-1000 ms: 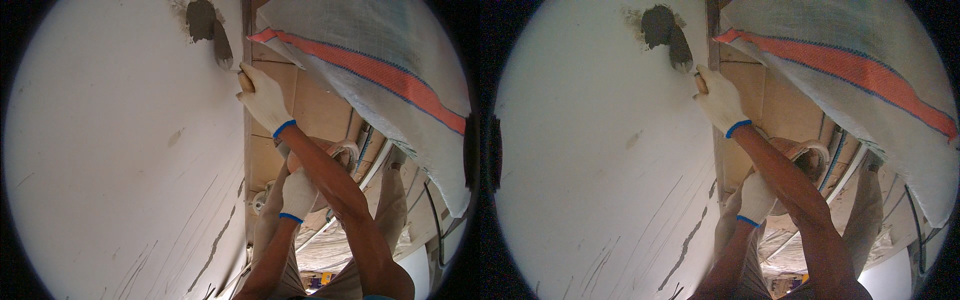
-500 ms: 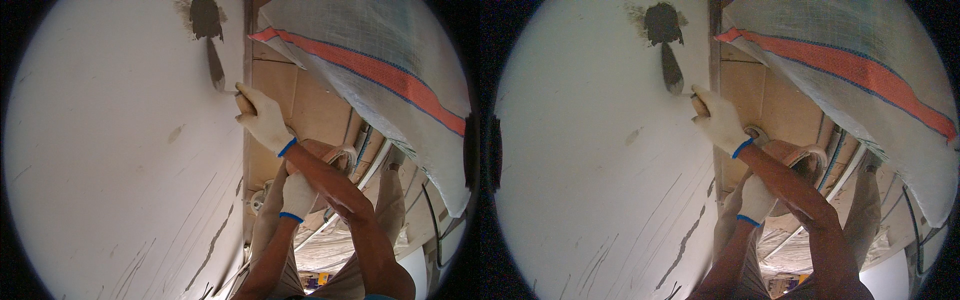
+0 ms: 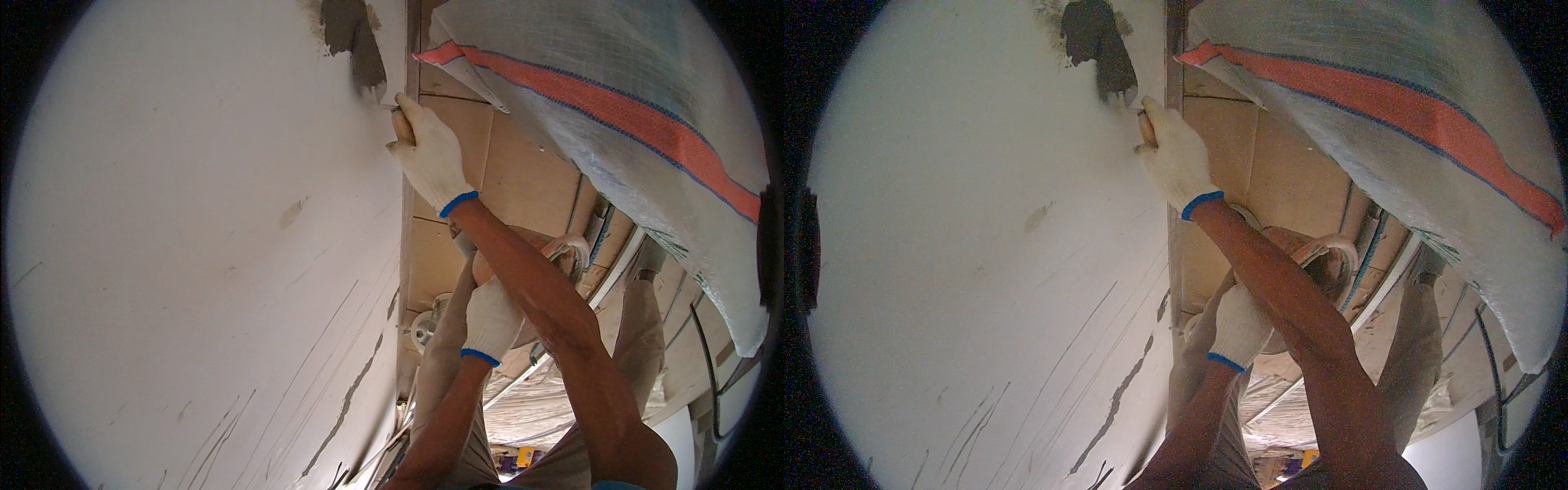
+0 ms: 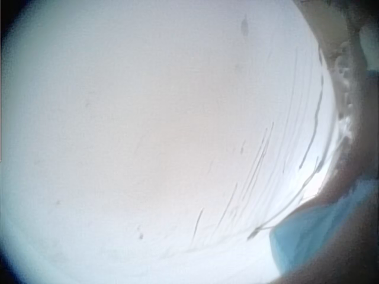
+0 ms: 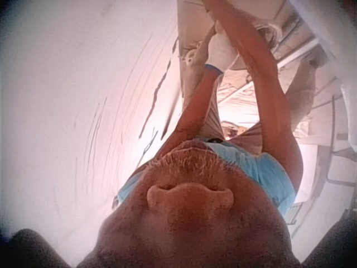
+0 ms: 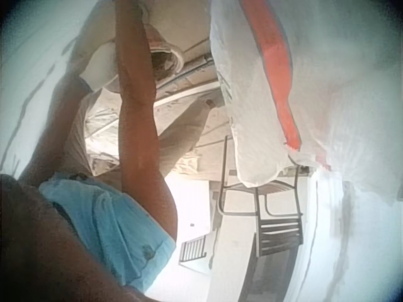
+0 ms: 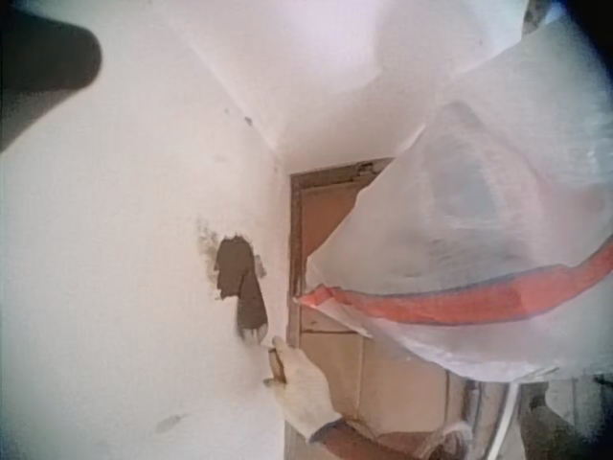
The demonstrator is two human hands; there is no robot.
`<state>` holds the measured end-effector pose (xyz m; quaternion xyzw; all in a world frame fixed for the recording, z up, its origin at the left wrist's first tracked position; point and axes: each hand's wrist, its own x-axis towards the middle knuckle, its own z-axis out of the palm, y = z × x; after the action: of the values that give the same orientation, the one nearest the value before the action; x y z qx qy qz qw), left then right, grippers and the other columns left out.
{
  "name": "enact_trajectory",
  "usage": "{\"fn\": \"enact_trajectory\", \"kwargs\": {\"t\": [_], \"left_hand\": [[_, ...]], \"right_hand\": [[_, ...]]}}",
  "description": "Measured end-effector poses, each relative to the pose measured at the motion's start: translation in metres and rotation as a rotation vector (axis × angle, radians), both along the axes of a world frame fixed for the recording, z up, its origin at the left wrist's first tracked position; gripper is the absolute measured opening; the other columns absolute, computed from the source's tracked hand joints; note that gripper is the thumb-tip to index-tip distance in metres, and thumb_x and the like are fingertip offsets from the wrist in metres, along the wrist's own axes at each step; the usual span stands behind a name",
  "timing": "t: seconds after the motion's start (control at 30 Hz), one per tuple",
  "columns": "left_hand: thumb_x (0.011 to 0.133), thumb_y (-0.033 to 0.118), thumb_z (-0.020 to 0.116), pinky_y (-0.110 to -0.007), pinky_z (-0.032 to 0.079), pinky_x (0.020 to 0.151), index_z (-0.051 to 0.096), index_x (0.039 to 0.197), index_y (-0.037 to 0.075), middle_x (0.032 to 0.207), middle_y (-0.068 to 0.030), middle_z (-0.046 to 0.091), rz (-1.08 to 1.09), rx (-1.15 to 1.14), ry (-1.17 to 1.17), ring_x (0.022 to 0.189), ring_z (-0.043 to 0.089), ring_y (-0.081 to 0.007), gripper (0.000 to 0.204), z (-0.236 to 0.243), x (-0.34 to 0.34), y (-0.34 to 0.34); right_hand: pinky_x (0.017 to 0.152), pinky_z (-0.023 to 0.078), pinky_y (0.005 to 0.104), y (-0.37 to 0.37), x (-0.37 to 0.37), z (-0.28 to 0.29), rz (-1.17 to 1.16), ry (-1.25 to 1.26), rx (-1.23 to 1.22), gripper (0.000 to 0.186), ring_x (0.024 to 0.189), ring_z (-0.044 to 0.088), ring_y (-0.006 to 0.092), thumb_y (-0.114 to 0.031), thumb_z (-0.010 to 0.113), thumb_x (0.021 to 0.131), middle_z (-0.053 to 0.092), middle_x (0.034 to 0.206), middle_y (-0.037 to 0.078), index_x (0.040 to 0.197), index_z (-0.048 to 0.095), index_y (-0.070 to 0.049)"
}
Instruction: The person uses a trowel to apply and smooth a dark grey plaster-like substance onto a white wall. They repeatedly scoop the material from a bucket held in the left hand and spread it over a specific damaged area on the wall surface.
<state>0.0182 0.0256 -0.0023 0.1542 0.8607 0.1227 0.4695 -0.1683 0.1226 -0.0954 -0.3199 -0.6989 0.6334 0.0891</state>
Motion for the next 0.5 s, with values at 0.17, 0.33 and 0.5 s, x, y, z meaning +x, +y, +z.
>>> {"fn": "enact_trajectory", "kwargs": {"t": [0.17, 0.33, 0.5], "left_hand": [[0.092, 0.024, 0.068, -0.05, 0.057, 0.071, 0.075, 0.09, 0.003, 0.087, -0.022, 0.075, 0.0, 0.027, 0.01, 0.084, 0.073, -0.0416, 0.023, 0.004, -0.003, 0.0], [0.091, 0.025, 0.068, -0.05, 0.058, 0.071, 0.075, 0.089, 0.003, 0.087, -0.0213, 0.075, -0.04, -0.027, -0.021, 0.081, 0.073, -0.0405, 0.023, 0.001, -0.004, 0.001], [0.091, 0.025, 0.068, -0.049, 0.058, 0.071, 0.076, 0.091, 0.005, 0.087, -0.0203, 0.075, -0.085, 0.001, 0.034, 0.081, 0.073, -0.0402, 0.022, -0.005, 0.003, -0.007]], "right_hand": [[0.092, 0.052, 0.0462, -0.006, 0.006, -0.004, 0.026, -0.026, -0.081, 0.069, 0.108, 0.066, 0.0405, -0.008, 0.077, 0.08, 0.066, 0.114, 0.022, 0.145, 0.056, -0.005], [0.098, 0.052, 0.0435, -0.008, 0.027, -0.011, -0.012, 0.054, -0.121, 0.07, 0.117, 0.066, 0.0406, -0.007, 0.078, 0.079, 0.067, 0.127, 0.023, 0.146, 0.057, -0.002], [0.099, 0.053, 0.0414, -0.004, 0.022, -0.003, -0.022, -0.031, -0.208, 0.073, 0.117, 0.068, 0.0398, -0.008, 0.079, 0.077, 0.068, 0.128, 0.025, 0.146, 0.057, -0.001]]}}
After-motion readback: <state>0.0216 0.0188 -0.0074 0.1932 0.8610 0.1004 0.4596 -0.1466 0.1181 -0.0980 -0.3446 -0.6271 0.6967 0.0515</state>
